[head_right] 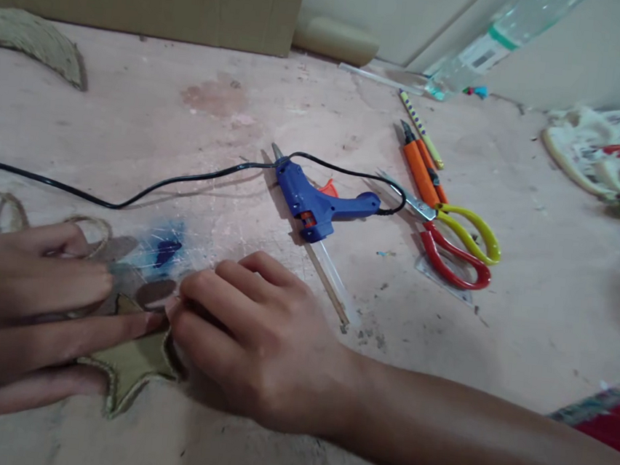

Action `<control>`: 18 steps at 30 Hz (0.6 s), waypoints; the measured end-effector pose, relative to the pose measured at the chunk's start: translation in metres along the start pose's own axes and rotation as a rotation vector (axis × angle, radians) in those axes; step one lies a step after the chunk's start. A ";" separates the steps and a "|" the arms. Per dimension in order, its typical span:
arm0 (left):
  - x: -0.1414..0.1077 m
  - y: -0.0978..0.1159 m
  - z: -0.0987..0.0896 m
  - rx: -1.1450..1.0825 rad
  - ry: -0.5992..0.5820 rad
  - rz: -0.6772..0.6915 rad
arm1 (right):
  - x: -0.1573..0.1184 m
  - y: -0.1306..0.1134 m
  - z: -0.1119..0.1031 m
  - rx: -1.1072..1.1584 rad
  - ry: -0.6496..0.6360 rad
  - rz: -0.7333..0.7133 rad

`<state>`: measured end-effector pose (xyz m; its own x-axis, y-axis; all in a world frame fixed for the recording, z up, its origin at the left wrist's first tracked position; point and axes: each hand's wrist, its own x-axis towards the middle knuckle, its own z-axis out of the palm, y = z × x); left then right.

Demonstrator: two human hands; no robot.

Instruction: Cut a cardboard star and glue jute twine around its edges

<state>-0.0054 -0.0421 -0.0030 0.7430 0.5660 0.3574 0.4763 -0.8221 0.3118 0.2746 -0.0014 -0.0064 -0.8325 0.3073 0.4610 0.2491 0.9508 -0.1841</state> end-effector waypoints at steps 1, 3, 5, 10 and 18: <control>-0.001 0.000 0.000 0.017 0.008 0.010 | 0.000 0.000 0.000 -0.004 -0.001 0.003; -0.005 0.001 0.000 0.068 -0.002 0.042 | 0.000 0.000 0.001 -0.014 0.009 0.000; -0.009 0.003 0.000 0.127 -0.024 0.092 | 0.001 -0.001 0.001 -0.015 0.027 -0.011; -0.013 0.005 0.001 0.151 -0.009 0.146 | 0.002 -0.003 -0.001 0.000 -0.017 0.038; -0.003 0.000 -0.002 -0.008 0.025 0.020 | 0.000 -0.002 0.000 0.032 0.012 0.076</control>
<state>-0.0084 -0.0437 -0.0028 0.7400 0.5509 0.3858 0.4577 -0.8328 0.3114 0.2737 -0.0029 -0.0061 -0.8055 0.3793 0.4553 0.2955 0.9231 -0.2462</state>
